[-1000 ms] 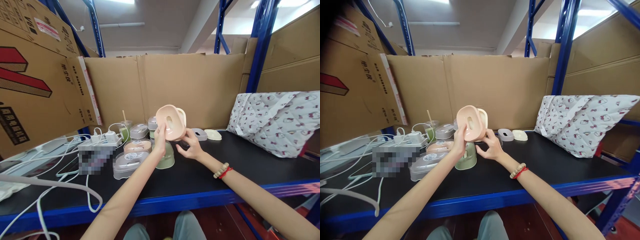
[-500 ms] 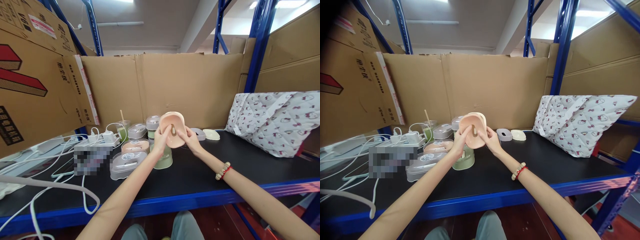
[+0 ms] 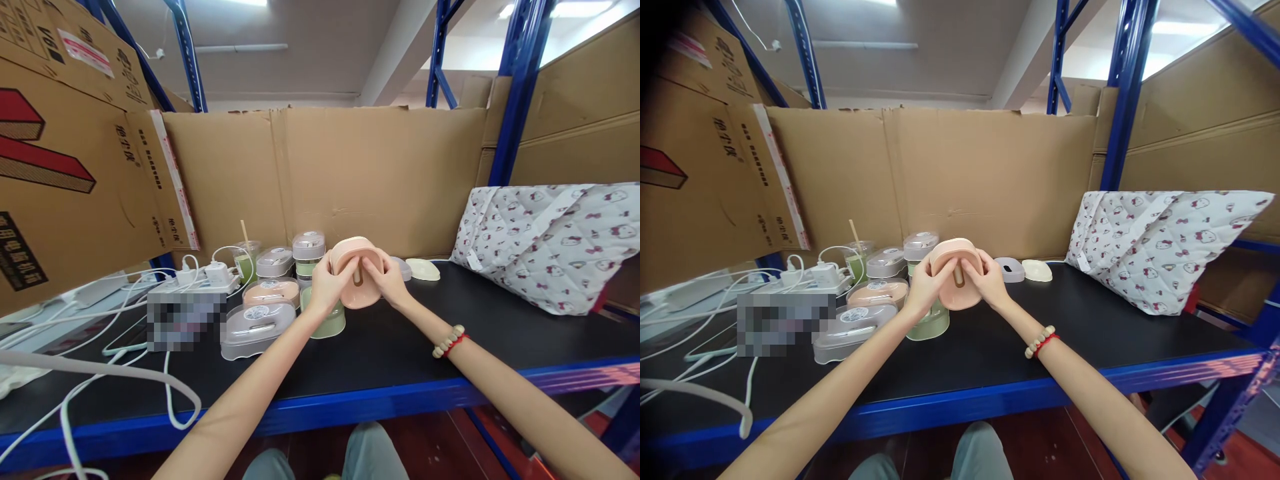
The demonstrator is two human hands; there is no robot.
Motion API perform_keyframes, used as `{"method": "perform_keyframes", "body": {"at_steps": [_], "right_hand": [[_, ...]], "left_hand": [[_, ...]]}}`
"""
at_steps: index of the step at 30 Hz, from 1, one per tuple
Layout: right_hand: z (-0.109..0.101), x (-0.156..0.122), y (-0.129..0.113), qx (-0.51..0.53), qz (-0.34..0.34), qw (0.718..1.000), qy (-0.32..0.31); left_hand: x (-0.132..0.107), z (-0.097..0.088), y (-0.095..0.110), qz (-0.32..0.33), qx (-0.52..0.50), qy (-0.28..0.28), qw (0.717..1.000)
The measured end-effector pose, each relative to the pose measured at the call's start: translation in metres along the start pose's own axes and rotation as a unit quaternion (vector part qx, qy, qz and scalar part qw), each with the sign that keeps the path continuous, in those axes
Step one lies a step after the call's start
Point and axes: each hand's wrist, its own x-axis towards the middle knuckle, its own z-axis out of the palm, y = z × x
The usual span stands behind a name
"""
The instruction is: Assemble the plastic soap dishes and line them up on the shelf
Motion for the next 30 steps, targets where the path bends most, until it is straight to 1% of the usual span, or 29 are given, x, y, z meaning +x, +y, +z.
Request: {"method": "perform_keyframes", "body": {"at_steps": [2, 4, 6, 8, 9, 11, 14, 15, 16, 17, 19, 20, 21, 22, 26, 30], "right_hand": [[-0.002, 0.001, -0.001, -0.004, 0.012, 1.000, -0.004], [-0.002, 0.001, -0.001, -0.006, 0.029, 1.000, -0.011], [-0.003, 0.002, 0.001, -0.005, 0.041, 0.999, -0.015], [-0.005, 0.005, 0.007, -0.003, 0.053, 0.998, -0.015], [-0.007, 0.007, 0.012, -0.006, 0.063, 0.998, -0.016], [-0.013, 0.011, 0.022, -0.051, 0.086, 0.995, -0.017], [-0.025, 0.013, 0.038, -0.173, 0.101, 0.980, -0.013], [-0.029, 0.013, 0.041, -0.232, 0.097, 0.967, -0.026], [-0.032, 0.011, 0.044, -0.295, 0.097, 0.949, -0.053], [-0.034, 0.009, 0.045, -0.361, 0.106, 0.922, -0.090], [-0.036, 0.006, 0.043, -0.476, 0.141, 0.852, -0.164], [-0.036, 0.005, 0.042, -0.507, 0.162, 0.827, -0.184], [-0.035, 0.004, 0.040, -0.524, 0.177, 0.810, -0.193], [-0.034, 0.003, 0.038, -0.533, 0.185, 0.802, -0.193], [-0.032, 0.001, 0.040, -0.547, 0.182, 0.800, -0.168], [-0.034, -0.002, 0.054, -0.522, 0.155, 0.828, -0.135]], "left_hand": [[0.000, 0.000, 0.002, -0.012, -0.030, -0.011, 0.999], [0.001, 0.000, 0.004, -0.048, -0.046, -0.015, 0.998], [0.002, 0.000, 0.005, -0.076, -0.044, -0.010, 0.996], [0.002, 0.001, 0.004, -0.086, -0.042, 0.002, 0.995], [0.002, 0.001, 0.003, -0.090, -0.046, 0.010, 0.995], [0.004, 0.001, 0.001, -0.121, -0.063, 0.044, 0.990], [0.008, 0.001, -0.001, -0.202, -0.110, 0.107, 0.967], [0.009, 0.000, -0.001, -0.224, -0.127, 0.117, 0.959], [0.010, 0.000, -0.001, -0.238, -0.143, 0.119, 0.953], [0.010, 0.000, 0.000, -0.247, -0.157, 0.116, 0.949], [0.011, 0.000, 0.000, -0.255, -0.177, 0.107, 0.945], [0.011, 0.000, 0.001, -0.257, -0.181, 0.104, 0.944], [0.010, 0.000, 0.001, -0.260, -0.184, 0.097, 0.943], [0.010, 0.000, 0.001, -0.263, -0.187, 0.089, 0.942], [0.010, 0.000, 0.001, -0.280, -0.212, 0.065, 0.934], [0.013, 0.000, 0.003, -0.314, -0.252, 0.038, 0.915]]}}
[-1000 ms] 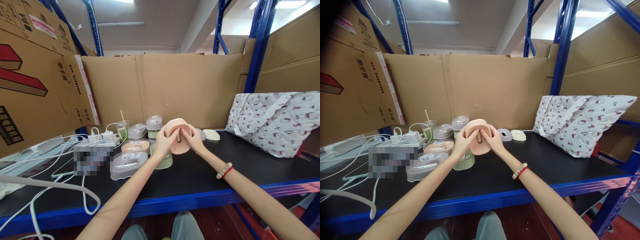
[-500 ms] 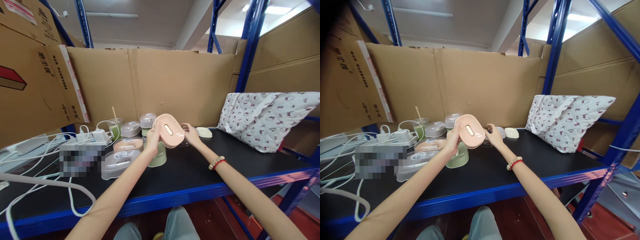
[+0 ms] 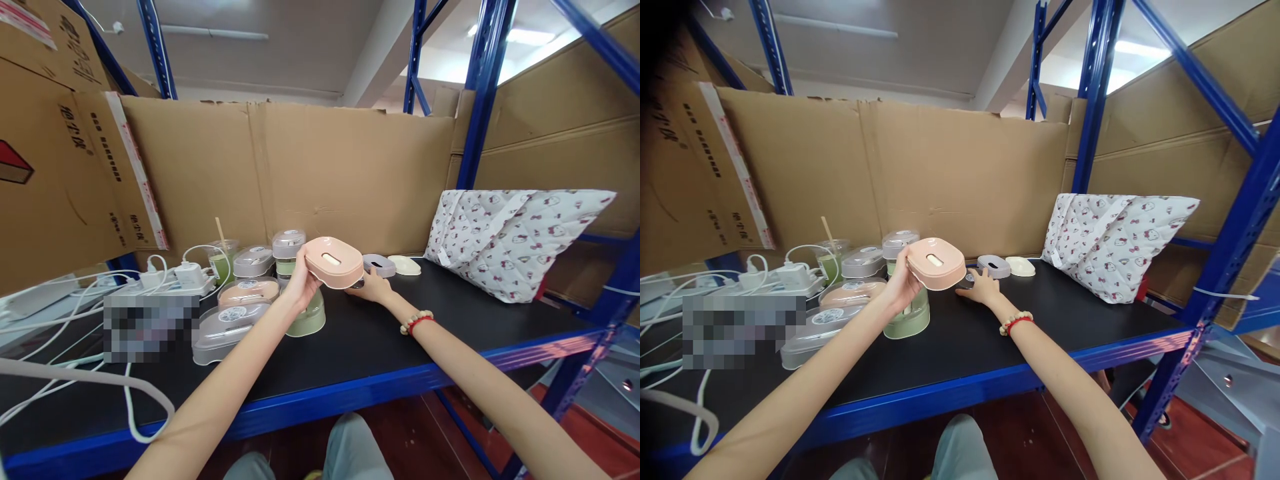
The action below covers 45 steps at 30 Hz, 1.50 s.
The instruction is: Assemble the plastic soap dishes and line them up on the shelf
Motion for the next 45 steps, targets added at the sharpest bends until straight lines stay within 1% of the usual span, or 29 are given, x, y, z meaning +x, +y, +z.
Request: {"method": "perform_keyframes", "body": {"at_steps": [3, 6, 8, 9, 10, 11, 12, 13, 14, 16, 18, 20, 22, 25, 27, 31, 39, 41, 43, 45], "right_hand": [[0.004, 0.004, 0.005, 0.028, -0.017, 0.999, 0.030], [-0.001, 0.010, 0.007, 0.065, -0.018, 0.995, 0.068], [-0.007, 0.013, 0.006, 0.111, -0.011, 0.987, 0.119], [-0.011, 0.015, 0.005, 0.153, -0.013, 0.975, 0.161], [-0.014, 0.015, 0.004, 0.204, -0.024, 0.956, 0.209], [-0.018, 0.015, 0.001, 0.258, -0.046, 0.930, 0.256], [-0.022, 0.013, -0.001, 0.305, -0.078, 0.902, 0.297], [-0.026, 0.011, -0.004, 0.337, -0.118, 0.876, 0.324], [-0.030, 0.008, -0.008, 0.348, -0.164, 0.860, 0.335], [-0.037, 0.000, -0.015, 0.338, -0.250, 0.843, 0.337], [-0.041, -0.008, -0.022, 0.311, -0.321, 0.836, 0.319], [-0.041, -0.013, -0.027, 0.285, -0.367, 0.838, 0.286], [-0.038, -0.016, -0.029, 0.275, -0.388, 0.841, 0.259], [-0.034, -0.015, -0.030, 0.286, -0.401, 0.835, 0.244], [-0.033, -0.014, -0.029, 0.293, -0.403, 0.832, 0.244], [-0.033, -0.013, -0.028, 0.294, -0.395, 0.834, 0.248], [-0.034, -0.014, -0.027, 0.296, -0.413, 0.830, 0.230], [-0.033, -0.015, -0.028, 0.295, -0.419, 0.829, 0.223], [-0.033, -0.015, -0.029, 0.297, -0.421, 0.830, 0.215], [-0.031, -0.014, -0.030, 0.312, -0.409, 0.832, 0.208]], "left_hand": [[0.001, 0.002, 0.001, -0.029, -0.009, -0.009, 1.000], [0.001, 0.003, 0.001, -0.030, -0.011, -0.007, 0.999], [0.001, 0.003, 0.001, -0.025, -0.014, -0.006, 1.000], [0.001, 0.002, 0.001, -0.021, -0.014, -0.007, 1.000], [0.001, 0.002, 0.000, -0.020, -0.012, -0.009, 1.000], [0.001, 0.001, 0.000, -0.019, -0.009, -0.014, 1.000], [0.001, 0.001, -0.001, -0.019, -0.005, -0.022, 1.000], [0.000, 0.000, -0.002, -0.020, 0.001, -0.032, 0.999], [0.000, 0.000, -0.002, -0.020, 0.006, -0.043, 0.999], [-0.001, -0.001, -0.004, -0.022, 0.017, -0.061, 0.998], [-0.002, -0.001, -0.004, -0.021, 0.026, -0.070, 0.997], [-0.003, 0.000, -0.003, -0.016, 0.027, -0.079, 0.996], [-0.005, 0.000, -0.001, -0.021, 0.018, -0.090, 0.996], [-0.007, 0.001, 0.002, -0.035, 0.002, -0.089, 0.995], [-0.008, 0.002, 0.002, -0.037, -0.002, -0.075, 0.996], [-0.007, 0.002, 0.002, -0.040, 0.003, -0.055, 0.998], [-0.011, 0.001, 0.000, -0.037, 0.015, -0.088, 0.995], [-0.011, 0.002, -0.001, -0.024, 0.021, -0.077, 0.997], [-0.011, 0.002, -0.002, -0.013, 0.032, -0.055, 0.998], [-0.009, 0.001, -0.003, -0.006, 0.045, -0.041, 0.998]]}}
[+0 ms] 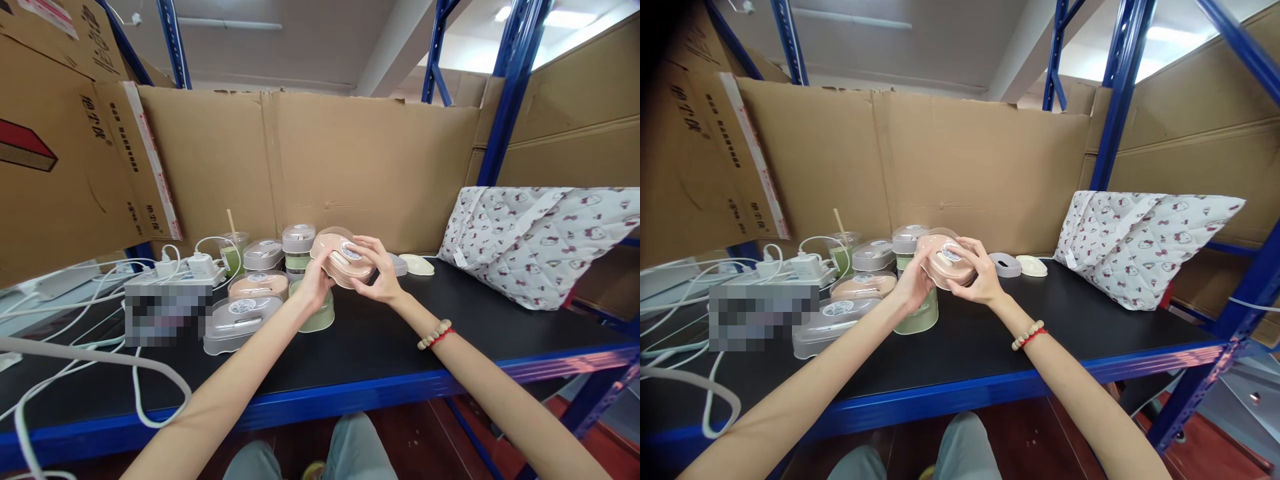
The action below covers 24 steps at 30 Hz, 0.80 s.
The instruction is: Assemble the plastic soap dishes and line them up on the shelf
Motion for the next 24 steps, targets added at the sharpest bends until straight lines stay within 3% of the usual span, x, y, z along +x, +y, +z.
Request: {"method": "perform_keyframes", "body": {"at_steps": [4, 8, 11, 14, 19, 24], "right_hand": [[0.0043, 0.0014, 0.0027, 0.074, 0.132, 0.988, 0.038], [0.0078, 0.0046, 0.0029, 0.211, 0.307, 0.927, 0.032], [0.0080, 0.0065, 0.0010, 0.260, 0.380, 0.887, 0.031], [0.0067, 0.0079, -0.0003, 0.277, 0.402, 0.871, 0.050], [0.0051, 0.0089, 0.0012, 0.291, 0.387, 0.874, 0.036], [0.0064, 0.0071, 0.0038, 0.307, 0.392, 0.867, 0.011]], "left_hand": [[0.0018, -0.0025, -0.0020, 0.025, 0.015, 0.010, 1.000], [0.0020, -0.0042, -0.0036, 0.062, 0.056, -0.024, 0.996], [0.0022, -0.0049, -0.0048, 0.079, 0.080, -0.039, 0.993], [0.0026, -0.0055, -0.0052, 0.082, 0.087, -0.041, 0.992], [0.0030, -0.0057, -0.0043, 0.082, 0.100, -0.018, 0.991], [0.0029, -0.0063, -0.0049, 0.164, 0.123, 0.034, 0.978]]}}
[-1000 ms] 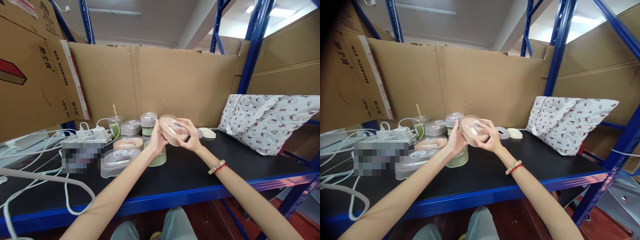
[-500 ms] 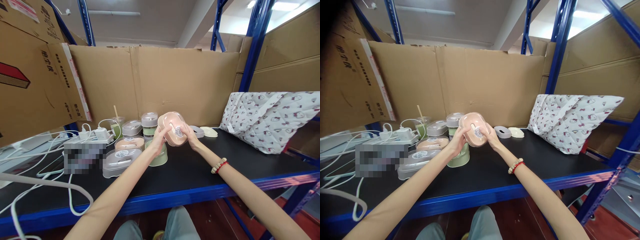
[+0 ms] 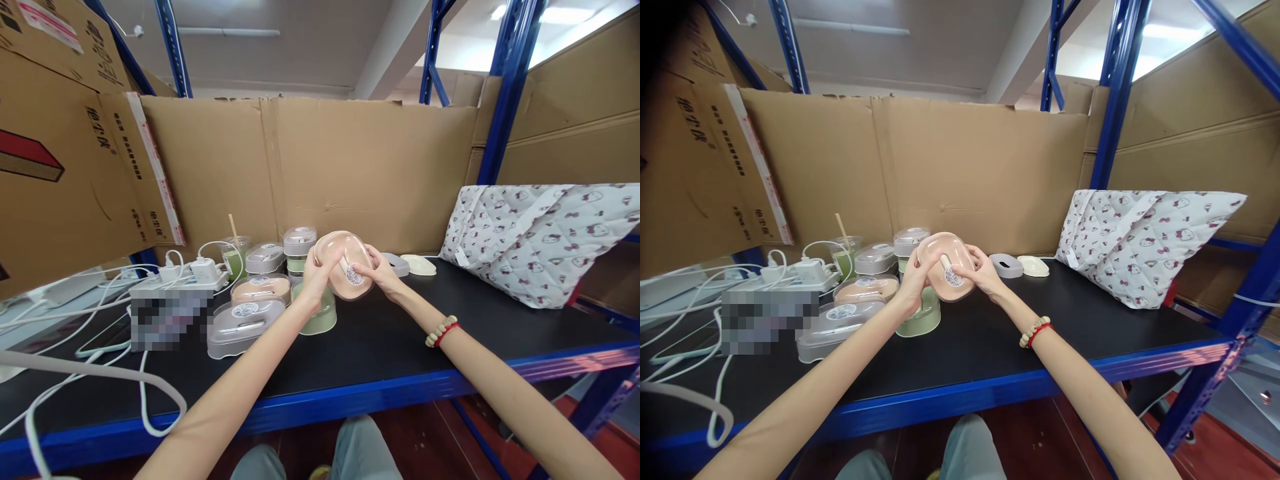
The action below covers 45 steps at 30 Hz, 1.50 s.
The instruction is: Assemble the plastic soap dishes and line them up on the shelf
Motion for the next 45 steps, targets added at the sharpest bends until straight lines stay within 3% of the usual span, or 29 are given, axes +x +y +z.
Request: {"method": "perform_keyframes", "body": {"at_steps": [3, 7, 12, 19, 23, 29, 35, 41, 45], "right_hand": [[0.002, -0.001, -0.001, 0.012, -0.001, 1.000, -0.009], [0.002, -0.003, -0.004, 0.013, -0.028, 1.000, 0.000], [-0.001, -0.003, -0.005, 0.006, -0.030, 0.999, -0.011], [-0.001, -0.003, -0.008, 0.003, -0.025, 1.000, -0.010], [0.001, -0.004, -0.008, 0.003, -0.028, 1.000, -0.014], [0.001, -0.003, -0.006, -0.013, -0.045, 0.999, -0.014], [0.000, -0.001, -0.005, -0.022, -0.010, 0.999, -0.030], [0.001, 0.001, 0.000, -0.007, 0.003, 0.999, 0.036], [-0.003, 0.005, 0.006, -0.030, 0.031, 0.995, 0.091]], "left_hand": [[-0.002, 0.001, -0.001, 0.051, 0.027, -0.039, 0.998], [-0.006, 0.005, -0.002, 0.046, 0.044, -0.088, 0.994], [-0.005, 0.004, -0.003, 0.047, 0.093, -0.086, 0.991], [-0.007, 0.002, -0.005, 0.135, 0.089, -0.104, 0.981], [-0.007, 0.002, -0.004, 0.153, 0.112, -0.099, 0.977], [-0.004, 0.002, -0.005, 0.156, 0.115, -0.080, 0.978], [-0.004, 0.001, -0.004, 0.121, 0.105, -0.091, 0.983], [-0.001, -0.001, -0.006, 0.088, 0.196, -0.087, 0.973], [0.001, -0.001, -0.011, 0.060, 0.192, -0.115, 0.973]]}}
